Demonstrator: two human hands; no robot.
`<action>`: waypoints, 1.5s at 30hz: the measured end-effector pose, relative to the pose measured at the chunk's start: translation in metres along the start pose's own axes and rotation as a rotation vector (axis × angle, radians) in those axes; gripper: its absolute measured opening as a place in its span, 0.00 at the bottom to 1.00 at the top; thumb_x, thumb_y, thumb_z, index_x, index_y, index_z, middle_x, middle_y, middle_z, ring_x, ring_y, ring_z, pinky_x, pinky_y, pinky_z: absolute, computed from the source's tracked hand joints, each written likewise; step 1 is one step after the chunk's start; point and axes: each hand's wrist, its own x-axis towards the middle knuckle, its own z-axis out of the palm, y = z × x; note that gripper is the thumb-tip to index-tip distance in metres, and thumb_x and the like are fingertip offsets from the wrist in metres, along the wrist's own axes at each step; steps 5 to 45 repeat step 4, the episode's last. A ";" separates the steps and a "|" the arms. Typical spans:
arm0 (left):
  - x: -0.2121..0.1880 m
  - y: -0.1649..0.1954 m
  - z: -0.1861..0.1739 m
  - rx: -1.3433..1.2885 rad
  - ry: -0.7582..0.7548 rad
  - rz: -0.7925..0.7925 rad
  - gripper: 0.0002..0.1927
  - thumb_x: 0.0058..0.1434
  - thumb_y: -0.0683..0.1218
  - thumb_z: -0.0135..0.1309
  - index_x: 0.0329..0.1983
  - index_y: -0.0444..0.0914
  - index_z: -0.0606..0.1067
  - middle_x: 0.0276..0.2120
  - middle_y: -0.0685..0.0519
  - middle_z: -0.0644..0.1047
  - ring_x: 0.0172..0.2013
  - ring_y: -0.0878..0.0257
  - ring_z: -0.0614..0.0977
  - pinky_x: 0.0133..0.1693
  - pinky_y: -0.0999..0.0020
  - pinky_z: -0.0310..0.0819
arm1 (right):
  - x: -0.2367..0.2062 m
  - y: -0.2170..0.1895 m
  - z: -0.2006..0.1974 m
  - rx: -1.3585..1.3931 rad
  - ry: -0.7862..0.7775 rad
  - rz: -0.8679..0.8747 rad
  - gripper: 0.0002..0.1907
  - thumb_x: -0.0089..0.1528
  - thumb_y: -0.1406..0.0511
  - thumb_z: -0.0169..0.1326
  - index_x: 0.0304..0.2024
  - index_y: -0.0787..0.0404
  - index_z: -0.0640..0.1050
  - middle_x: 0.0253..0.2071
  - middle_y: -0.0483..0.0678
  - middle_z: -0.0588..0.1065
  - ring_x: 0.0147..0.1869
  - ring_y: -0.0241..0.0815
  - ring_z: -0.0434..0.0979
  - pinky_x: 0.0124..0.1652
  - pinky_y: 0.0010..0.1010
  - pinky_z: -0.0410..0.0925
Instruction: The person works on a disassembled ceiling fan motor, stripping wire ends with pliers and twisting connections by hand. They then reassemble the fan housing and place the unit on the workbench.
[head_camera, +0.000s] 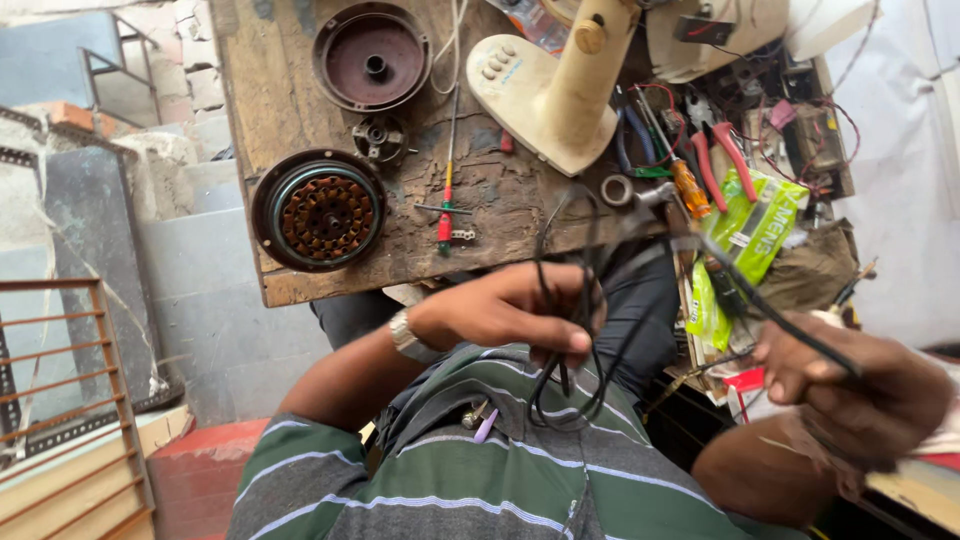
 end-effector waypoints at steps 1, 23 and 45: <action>0.008 -0.011 0.002 0.038 -0.055 -0.041 0.11 0.72 0.45 0.59 0.45 0.34 0.71 0.34 0.56 0.73 0.36 0.70 0.74 0.35 0.67 0.70 | -0.008 -0.013 -0.002 -0.259 -0.022 -0.077 0.08 0.61 0.75 0.56 0.43 0.66 0.76 0.34 0.45 0.79 0.36 0.37 0.80 0.46 0.38 0.76; 0.023 -0.037 0.005 1.104 0.186 0.173 0.15 0.63 0.46 0.63 0.43 0.34 0.71 0.31 0.42 0.77 0.36 0.43 0.80 0.37 0.50 0.71 | -0.037 -0.048 0.006 -1.112 0.118 -0.088 0.10 0.55 0.80 0.57 0.39 0.74 0.79 0.37 0.63 0.77 0.44 0.61 0.76 0.47 0.50 0.70; 0.023 -0.037 0.005 1.104 0.186 0.173 0.15 0.63 0.46 0.63 0.43 0.34 0.71 0.31 0.42 0.77 0.36 0.43 0.80 0.37 0.50 0.71 | -0.037 -0.048 0.006 -1.112 0.118 -0.088 0.10 0.55 0.80 0.57 0.39 0.74 0.79 0.37 0.63 0.77 0.44 0.61 0.76 0.47 0.50 0.70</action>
